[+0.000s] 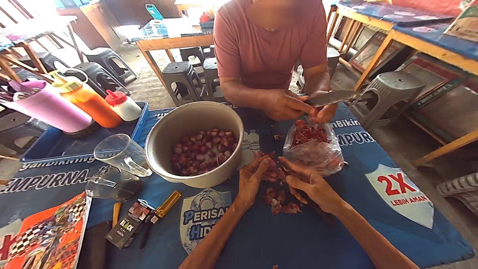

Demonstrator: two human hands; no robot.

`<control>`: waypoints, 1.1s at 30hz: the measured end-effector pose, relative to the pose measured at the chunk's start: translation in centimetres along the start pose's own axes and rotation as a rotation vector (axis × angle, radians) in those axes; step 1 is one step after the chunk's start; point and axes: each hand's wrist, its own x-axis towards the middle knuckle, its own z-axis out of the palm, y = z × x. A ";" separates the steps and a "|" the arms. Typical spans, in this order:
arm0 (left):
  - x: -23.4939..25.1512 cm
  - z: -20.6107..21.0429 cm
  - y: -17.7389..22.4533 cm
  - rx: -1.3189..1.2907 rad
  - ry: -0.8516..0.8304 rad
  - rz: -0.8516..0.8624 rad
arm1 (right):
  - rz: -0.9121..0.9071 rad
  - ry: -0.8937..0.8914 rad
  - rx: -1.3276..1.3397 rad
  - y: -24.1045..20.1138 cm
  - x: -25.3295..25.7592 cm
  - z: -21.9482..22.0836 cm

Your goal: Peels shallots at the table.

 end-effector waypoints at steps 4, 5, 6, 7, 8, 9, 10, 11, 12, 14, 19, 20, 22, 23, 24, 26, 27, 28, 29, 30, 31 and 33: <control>0.0 -0.1 -0.1 0.023 -0.040 -0.002 | -0.028 0.011 -0.105 0.2 0.1 0.1; 0.0 -0.1 -0.1 0.024 -0.055 -0.002 | -0.031 0.025 -0.113 0.3 0.1 0.1; 0.0 -0.1 -0.1 0.025 -0.070 -0.001 | -0.032 0.034 -0.106 0.3 0.1 0.1; 0.0 -0.1 -0.2 0.028 -0.080 -0.002 | -0.025 0.035 -0.095 0.2 0.1 0.0; 0.0 -0.1 -0.1 0.032 -0.086 -0.004 | -0.010 0.036 -0.079 0.2 0.1 0.0; 0.0 -0.1 -0.1 0.034 -0.089 -0.003 | 0.006 0.035 -0.061 0.1 0.1 -0.1; 0.0 -0.1 -0.1 0.037 -0.091 -0.001 | 0.021 0.029 -0.041 0.0 0.1 -0.1; 0.0 -0.1 -0.1 0.039 -0.093 0.001 | 0.034 0.019 -0.021 -0.1 0.0 -0.1; 0.0 -0.2 -0.2 0.040 -0.096 0.004 | 0.040 0.007 -0.003 -0.1 0.0 -0.2; 0.0 -0.2 -0.3 0.039 -0.100 0.015 | 0.041 0.001 0.022 0.1 0.1 -0.3; -0.4 0.0 -0.8 0.108 -0.092 0.105 | 0.046 0.082 0.041 0.2 -0.1 0.2; -0.5 0.1 -0.9 0.130 -0.092 0.131 | 0.059 0.098 0.045 0.2 -0.1 0.2; -0.6 0.3 -1.0 0.167 -0.090 0.167 | 0.080 0.131 0.072 0.2 -0.1 0.4; -0.6 0.4 -1.0 0.180 -0.089 0.174 | 0.096 0.145 0.095 0.1 -0.1 0.4; -0.6 0.4 -1.0 0.192 -0.091 0.179 | 0.123 0.150 0.124 0.0 -0.1 0.4; -0.5 0.2 -1.1 0.214 -0.103 0.186 | 0.200 0.141 0.201 -0.3 0.0 0.3; -0.4 0.1 -1.2 0.216 -0.117 0.183 | 0.237 0.127 0.247 -0.4 0.0 0.2; -0.3 -0.1 -1.2 0.207 -0.132 0.175 | 0.265 0.105 0.291 -0.5 0.1 0.0; -0.2 -0.2 -1.2 0.192 -0.147 0.165 | 0.284 0.072 0.337 -0.4 0.1 -0.3; -0.1 -0.4 -1.2 0.177 -0.159 0.161 | 0.296 0.034 0.386 -0.4 0.2 -0.5; -0.1 -0.5 -1.2 0.164 -0.171 0.161 | 0.306 -0.003 0.440 -0.3 0.2 -0.6; -0.1 -0.5 -1.2 0.149 -0.175 0.169 | 0.327 -0.065 0.565 -0.1 0.3 -0.8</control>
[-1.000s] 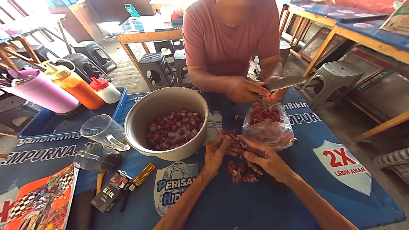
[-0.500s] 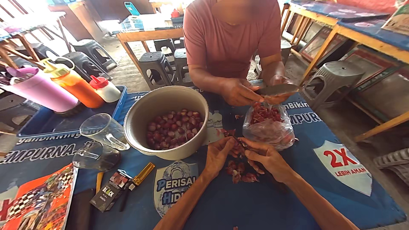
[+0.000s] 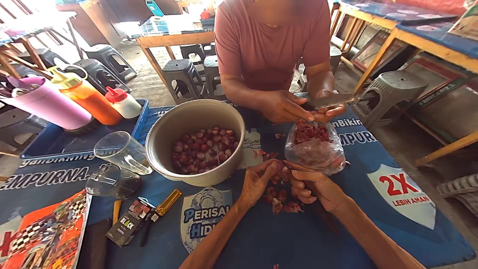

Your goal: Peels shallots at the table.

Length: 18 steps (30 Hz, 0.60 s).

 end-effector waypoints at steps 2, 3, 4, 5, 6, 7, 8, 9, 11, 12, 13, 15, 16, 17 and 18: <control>0.0 -0.1 0.0 -0.019 -0.016 0.018 | 0.027 -0.077 0.117 0.1 0.1 -0.4; 0.1 -0.1 0.0 -0.032 -0.028 0.027 | 0.036 -0.122 0.172 0.1 0.2 -0.6; 0.1 -0.1 0.1 -0.043 -0.041 0.034 | 0.041 -0.163 0.220 0.2 0.3 -0.8; 0.1 -0.2 0.1 -0.054 -0.050 0.038 | 0.040 -0.193 0.245 0.2 0.4 -1.0; 0.1 -0.1 0.1 -0.064 -0.050 0.038 | 0.032 -0.197 0.237 0.2 0.4 -0.9; 0.2 0.0 0.1 -0.072 -0.045 0.035 | 0.012 -0.172 0.194 0.2 0.3 -0.8; 0.1 0.1 0.1 -0.071 -0.036 0.026 | -0.018 -0.114 0.128 0.2 0.2 -0.5; 0.1 0.2 0.3 -0.064 -0.028 0.013 | -0.048 -0.045 0.060 0.3 0.2 -0.1; 0.0 0.3 0.5 -0.059 -0.011 -0.012 | -0.085 0.061 -0.033 0.4 0.2 0.4; 0.0 0.3 0.5 -0.059 0.003 -0.023 | -0.095 0.095 -0.060 0.5 0.3 0.5; 0.0 0.4 0.5 -0.060 0.017 -0.031 | -0.094 0.106 -0.074 0.5 0.3 0.5; 0.0 0.4 0.3 -0.058 0.024 -0.026 | -0.071 0.090 -0.065 0.5 0.3 0.4; 0.0 0.4 0.3 -0.052 0.019 -0.015 | -0.052 0.072 -0.039 0.4 0.3 0.4; -0.1 0.5 0.2 -0.042 0.017 0.004 | -0.032 0.053 -0.004 0.4 0.3 0.3; -0.1 0.6 0.0 -0.025 0.019 0.033 | -0.014 0.035 0.037 0.5 0.4 0.2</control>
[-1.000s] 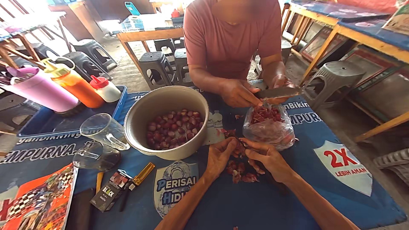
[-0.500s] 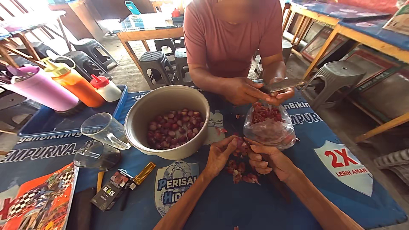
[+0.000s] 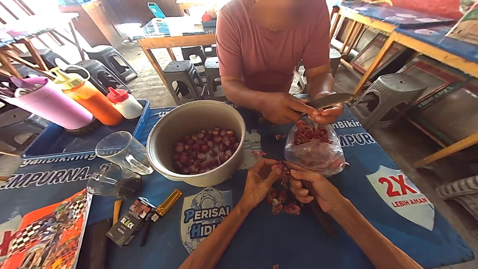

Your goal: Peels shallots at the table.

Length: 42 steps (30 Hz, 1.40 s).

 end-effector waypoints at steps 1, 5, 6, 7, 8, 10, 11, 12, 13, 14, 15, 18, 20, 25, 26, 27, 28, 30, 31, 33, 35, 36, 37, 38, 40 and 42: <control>0.0 0.1 -0.2 0.025 0.001 0.031 | 0.017 -0.013 0.042 0.0 0.1 -0.1; 0.0 0.2 -0.6 0.080 -0.005 0.082 | 0.025 -0.038 0.148 -0.1 0.1 -0.2; 0.1 0.2 -0.5 0.088 -0.001 0.075 | 0.020 -0.043 0.138 -0.1 0.1 -0.2; 0.1 0.2 -0.5 0.099 0.006 0.061 | 0.013 -0.039 0.109 -0.1 0.1 -0.2; 0.1 0.2 -0.4 0.116 0.015 0.043 | -0.001 -0.022 0.070 0.0 0.1 -0.2; 0.1 0.2 -0.2 0.171 0.041 0.000 | -0.042 0.017 -0.016 0.1 0.1 0.0; 0.1 0.2 -0.1 0.203 0.061 -0.012 | -0.062 0.033 -0.054 0.1 0.0 0.1; 0.1 0.3 -0.2 0.234 0.081 -0.006 | -0.082 0.055 -0.091 0.1 0.0 0.3; 0.0 0.3 -0.2 0.244 0.086 0.005 | -0.096 0.079 -0.110 0.2 -0.1 0.5; 0.0 0.3 -0.2 0.231 0.078 0.014 | -0.104 0.094 -0.118 0.2 -0.1 0.7; -0.1 0.3 -0.2 0.207 0.062 0.019 | -0.106 0.098 -0.117 0.3 -0.1 0.7; -0.1 0.4 -0.3 0.180 0.075 0.019 | -0.082 0.079 -0.106 0.5 -0.2 0.8; -0.1 0.4 -0.3 0.189 0.084 0.036 | -0.073 0.079 -0.106 0.5 -0.1 0.8; -0.1 0.3 0.0 0.160 0.032 0.042 | -0.098 0.125 -0.052 0.2 0.1 0.2; -0.1 0.1 0.1 0.142 0.013 0.025 | -0.112 0.127 -0.064 0.0 0.1 -0.1; 0.0 -0.1 0.2 0.118 -0.004 0.005 | -0.123 0.142 -0.083 -0.2 0.1 -0.3; 0.1 -0.1 0.3 0.092 -0.013 -0.015 | -0.131 0.159 -0.114 -0.3 0.1 -0.3; 0.3 -0.4 0.4 0.034 -0.022 -0.069 | -0.165 0.204 -0.179 -0.4 -0.1 0.1; 0.4 -0.5 0.4 0.009 -0.018 -0.091 | -0.189 0.207 -0.217 -0.4 -0.2 0.2; 0.5 -0.6 0.3 -0.019 0.002 -0.112 | -0.232 0.157 -0.320 -0.4 -0.5 0.2; 0.5 -0.6 0.3 -0.034 0.019 -0.109 | -0.260 0.089 -0.436 -0.5 -0.6 0.1; 0.4 -0.6 0.3 -0.035 0.017 -0.104 | -0.266 0.065 -0.482 -0.6 -0.6 0.1; 0.4 -0.6 0.3 -0.037 0.009 -0.099 | -0.266 0.039 -0.521 -0.6 -0.6 0.0; 0.4 -0.6 0.4 -0.042 0.003 -0.098 | -0.263 0.014 -0.555 -0.6 -0.6 -0.1; 0.3 -0.5 0.3 -0.052 -0.002 -0.101 | -0.254 -0.016 -0.600 -0.6 -0.5 -0.3; 0.2 -0.6 0.2 -0.047 -0.008 -0.099 | -0.257 -0.013 -0.636 -0.5 -0.4 -0.4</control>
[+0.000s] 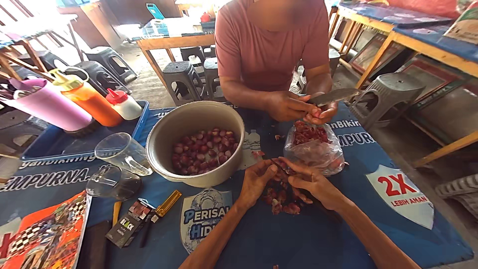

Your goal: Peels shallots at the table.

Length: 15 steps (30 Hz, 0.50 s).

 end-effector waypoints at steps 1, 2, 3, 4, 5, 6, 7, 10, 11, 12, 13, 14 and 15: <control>0.0 0.0 0.0 0.008 0.000 0.005 | 0.000 0.003 -0.010 0.0 0.0 0.0; 0.0 0.1 -0.1 0.016 0.005 0.014 | 0.005 0.012 -0.012 0.0 0.0 0.0; 0.0 0.1 -0.1 0.020 0.012 0.022 | 0.011 0.018 -0.010 0.0 0.0 0.1; 0.0 0.1 -0.1 0.024 0.017 0.025 | 0.011 0.020 -0.005 0.1 0.0 0.1; 0.0 0.1 -0.1 0.025 0.019 0.026 | 0.006 0.022 -0.002 0.1 0.0 0.2; 0.0 0.1 -0.1 0.028 0.019 0.025 | 0.000 0.027 -0.006 0.2 0.0 0.2; -0.1 0.2 -0.1 0.033 0.019 0.025 | -0.005 0.034 -0.008 0.2 -0.1 0.2; -0.1 0.1 -0.1 0.047 0.007 0.035 | -0.021 0.069 -0.011 0.4 -0.1 0.4; -0.1 0.1 -0.1 0.051 -0.001 0.042 | -0.028 0.076 -0.021 0.4 -0.1 0.4; -0.1 0.1 -0.2 0.053 -0.007 0.044 | -0.024 0.078 -0.025 0.4 -0.1 0.3; -0.1 0.1 -0.2 0.053 -0.015 0.044 | -0.013 0.079 -0.019 0.3 -0.1 0.3; -0.1 0.1 -0.1 0.049 -0.022 0.041 | 0.004 0.081 0.001 0.2 -0.2 0.2; 0.0 0.1 0.0 0.043 -0.028 0.035 | 0.028 0.075 0.033 0.1 -0.1 0.2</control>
